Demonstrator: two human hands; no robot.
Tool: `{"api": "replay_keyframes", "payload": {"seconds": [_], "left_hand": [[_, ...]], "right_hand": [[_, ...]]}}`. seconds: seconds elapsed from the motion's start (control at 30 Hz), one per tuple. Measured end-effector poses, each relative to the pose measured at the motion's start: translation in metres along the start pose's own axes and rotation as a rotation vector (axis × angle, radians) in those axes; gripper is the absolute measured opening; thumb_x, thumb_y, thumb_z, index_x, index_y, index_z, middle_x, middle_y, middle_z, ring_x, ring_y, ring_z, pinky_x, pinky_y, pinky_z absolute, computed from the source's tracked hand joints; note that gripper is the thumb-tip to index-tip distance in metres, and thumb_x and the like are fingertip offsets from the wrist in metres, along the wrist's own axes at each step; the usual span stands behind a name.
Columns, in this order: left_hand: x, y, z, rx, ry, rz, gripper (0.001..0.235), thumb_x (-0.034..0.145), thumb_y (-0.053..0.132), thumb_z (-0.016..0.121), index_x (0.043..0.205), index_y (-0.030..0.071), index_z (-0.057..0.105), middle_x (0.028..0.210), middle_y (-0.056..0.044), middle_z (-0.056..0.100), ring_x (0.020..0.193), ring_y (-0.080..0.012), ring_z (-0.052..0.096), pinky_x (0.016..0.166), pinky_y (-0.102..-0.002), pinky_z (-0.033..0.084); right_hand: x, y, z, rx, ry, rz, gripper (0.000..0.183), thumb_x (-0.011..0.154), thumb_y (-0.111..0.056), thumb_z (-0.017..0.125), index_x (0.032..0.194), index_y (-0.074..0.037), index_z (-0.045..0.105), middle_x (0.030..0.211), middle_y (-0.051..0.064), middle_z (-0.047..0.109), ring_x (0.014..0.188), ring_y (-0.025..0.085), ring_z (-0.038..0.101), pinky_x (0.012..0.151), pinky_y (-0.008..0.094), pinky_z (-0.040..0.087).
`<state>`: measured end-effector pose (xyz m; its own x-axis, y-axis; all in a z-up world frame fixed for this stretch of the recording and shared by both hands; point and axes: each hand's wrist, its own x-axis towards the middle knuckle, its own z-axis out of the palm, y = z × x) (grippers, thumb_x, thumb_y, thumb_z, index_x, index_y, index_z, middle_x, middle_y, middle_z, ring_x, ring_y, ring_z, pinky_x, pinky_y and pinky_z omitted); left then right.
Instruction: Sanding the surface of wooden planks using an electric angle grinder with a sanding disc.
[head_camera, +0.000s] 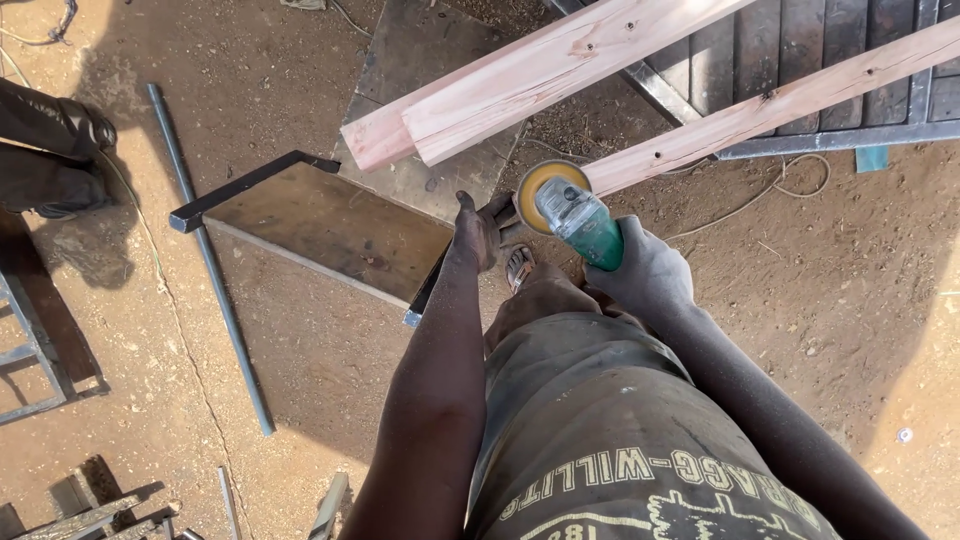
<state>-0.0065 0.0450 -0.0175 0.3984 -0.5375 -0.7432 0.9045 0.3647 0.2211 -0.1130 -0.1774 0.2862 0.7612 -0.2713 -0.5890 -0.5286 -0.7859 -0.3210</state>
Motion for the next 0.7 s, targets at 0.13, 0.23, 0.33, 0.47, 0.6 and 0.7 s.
{"api": "replay_keyframes", "payload": {"seconds": [0.13,0.23,0.33,0.47,0.6,0.7], "left_hand": [[-0.006,0.001,0.003,0.059,0.030,0.028,0.106,0.087,0.092,0.001,0.143,0.024,0.060,0.136,-0.001,0.069,0.130,-0.0452,0.059,0.115,-0.067,0.021],[-0.013,0.003,0.022,0.231,0.113,0.070,0.084,0.094,0.084,0.019,0.134,0.026,0.064,0.129,0.001,0.072,0.117,-0.0378,0.066,0.101,-0.056,0.026],[-0.021,0.014,0.049,0.387,0.216,0.167,0.068,0.093,0.076,0.050,0.121,0.018,0.069,0.114,-0.005,0.073,0.102,-0.0318,0.072,0.087,-0.047,0.045],[0.037,0.017,0.038,0.775,0.290,0.154,0.083,0.080,0.077,0.049,0.107,0.001,0.070,0.086,-0.014,0.068,0.083,-0.0256,0.070,0.070,-0.037,0.063],[0.010,0.017,0.058,0.692,0.339,0.269,0.077,0.086,0.067,0.067,0.116,-0.003,0.068,0.102,-0.020,0.061,0.093,-0.0326,0.066,0.074,-0.045,0.061],[0.037,0.009,0.041,0.766,0.444,0.292,0.079,0.080,0.073,0.071,0.118,0.004,0.065,0.101,-0.027,0.067,0.093,-0.0429,0.073,0.067,-0.052,0.062]], "right_hand": [[0.002,0.012,0.002,0.022,0.026,0.025,0.075,0.074,-0.057,0.080,0.130,-0.017,0.049,0.117,0.018,0.069,0.110,0.046,0.068,0.095,0.062,0.054],[0.002,0.031,-0.007,0.061,0.137,0.102,0.068,0.079,-0.052,0.080,0.128,-0.015,0.050,0.113,0.020,0.069,0.107,0.047,0.068,0.092,0.062,0.054],[0.016,0.067,-0.013,0.143,0.290,0.177,0.063,0.085,-0.047,0.081,0.128,-0.012,0.049,0.112,0.024,0.068,0.106,0.051,0.067,0.088,0.065,0.053],[0.033,0.100,-0.034,0.181,0.425,0.436,0.060,0.081,-0.054,0.074,0.115,-0.011,0.050,0.103,0.021,0.070,0.093,0.047,0.065,0.074,0.059,0.049],[0.015,0.095,-0.032,0.305,0.467,0.238,0.061,0.094,-0.042,0.083,0.126,-0.007,0.044,0.110,0.029,0.062,0.110,0.057,0.062,0.090,0.068,0.047],[0.010,0.075,-0.019,0.276,0.386,0.269,0.065,0.085,-0.045,0.084,0.123,-0.009,0.047,0.113,0.030,0.065,0.113,0.055,0.061,0.094,0.067,0.048]]}}
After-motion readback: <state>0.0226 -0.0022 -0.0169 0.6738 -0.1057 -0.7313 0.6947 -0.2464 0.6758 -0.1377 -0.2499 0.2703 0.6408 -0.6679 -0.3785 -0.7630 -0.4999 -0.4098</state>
